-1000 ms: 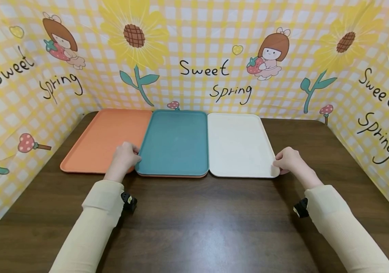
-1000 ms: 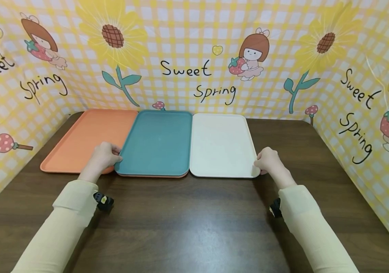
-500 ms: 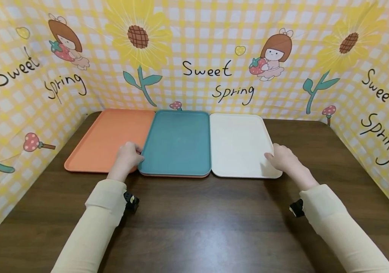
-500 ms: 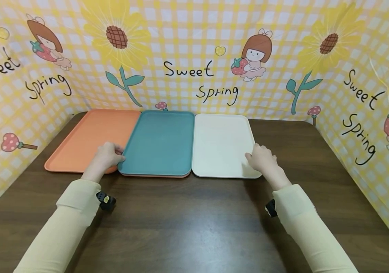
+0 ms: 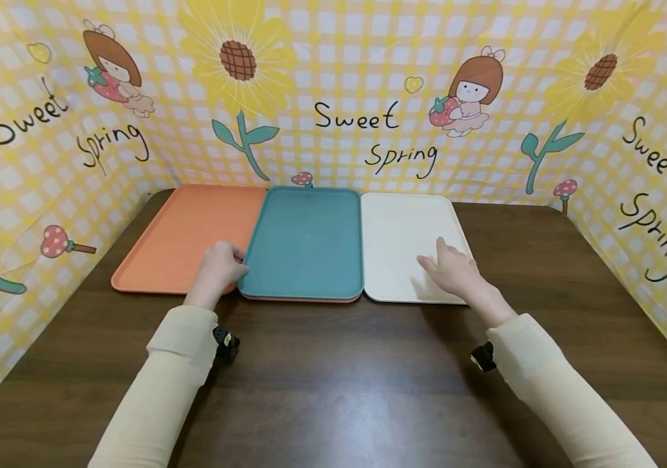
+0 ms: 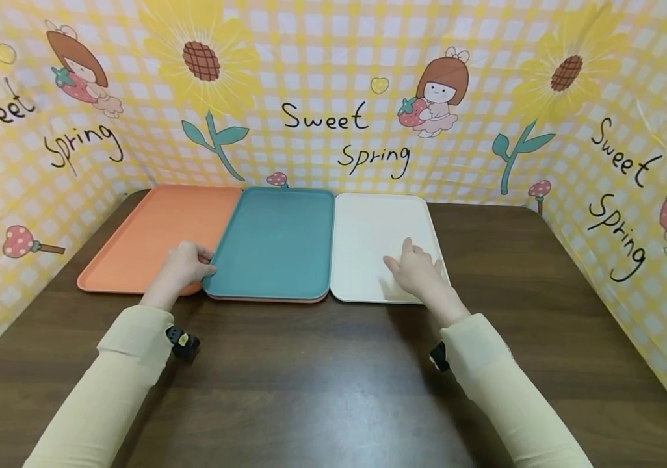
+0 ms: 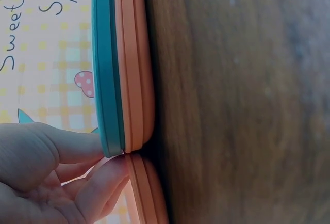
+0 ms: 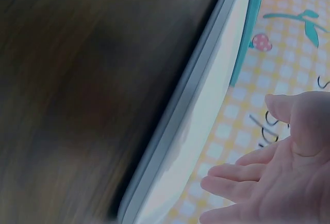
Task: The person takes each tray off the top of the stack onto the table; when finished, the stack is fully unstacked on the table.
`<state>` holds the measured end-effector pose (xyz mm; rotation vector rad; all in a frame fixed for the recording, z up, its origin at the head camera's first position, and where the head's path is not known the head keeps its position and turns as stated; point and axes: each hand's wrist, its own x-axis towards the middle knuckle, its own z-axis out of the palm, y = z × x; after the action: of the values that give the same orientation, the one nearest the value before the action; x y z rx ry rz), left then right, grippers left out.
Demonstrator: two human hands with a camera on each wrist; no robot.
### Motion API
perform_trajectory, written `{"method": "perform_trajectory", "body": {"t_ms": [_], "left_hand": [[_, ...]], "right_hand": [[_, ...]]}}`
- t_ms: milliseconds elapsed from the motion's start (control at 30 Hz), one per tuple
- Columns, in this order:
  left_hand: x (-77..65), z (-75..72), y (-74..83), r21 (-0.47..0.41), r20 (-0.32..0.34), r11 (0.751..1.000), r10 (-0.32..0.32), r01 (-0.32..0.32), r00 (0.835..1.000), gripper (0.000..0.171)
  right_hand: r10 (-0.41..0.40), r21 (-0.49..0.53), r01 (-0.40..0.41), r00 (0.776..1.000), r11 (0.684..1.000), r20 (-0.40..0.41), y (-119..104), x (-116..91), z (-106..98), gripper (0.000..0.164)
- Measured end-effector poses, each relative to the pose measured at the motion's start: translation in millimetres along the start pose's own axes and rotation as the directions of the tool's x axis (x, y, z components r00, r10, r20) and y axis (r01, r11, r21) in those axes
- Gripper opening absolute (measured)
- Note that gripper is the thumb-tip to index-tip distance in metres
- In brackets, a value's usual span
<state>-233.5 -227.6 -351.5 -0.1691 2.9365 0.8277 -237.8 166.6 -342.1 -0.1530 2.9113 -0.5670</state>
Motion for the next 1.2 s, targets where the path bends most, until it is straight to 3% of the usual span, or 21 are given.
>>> {"method": "perform_trajectory", "body": {"t_ms": [600, 1200], "left_hand": [[0.4, 0.2, 1.4, -0.004, 0.007, 1.0, -0.018, 0.018, 1.0, 0.033], [0.2, -0.5, 0.6, -0.006, 0.002, 1.0, -0.015, 0.015, 1.0, 0.033]], "right_hand": [[-0.08, 0.023, 0.079, 0.996, 0.997, 0.027, -68, 14, 29, 0.068], [-0.157, 0.012, 0.156, 0.987, 0.988, 0.045, -94, 20, 47, 0.071]]}}
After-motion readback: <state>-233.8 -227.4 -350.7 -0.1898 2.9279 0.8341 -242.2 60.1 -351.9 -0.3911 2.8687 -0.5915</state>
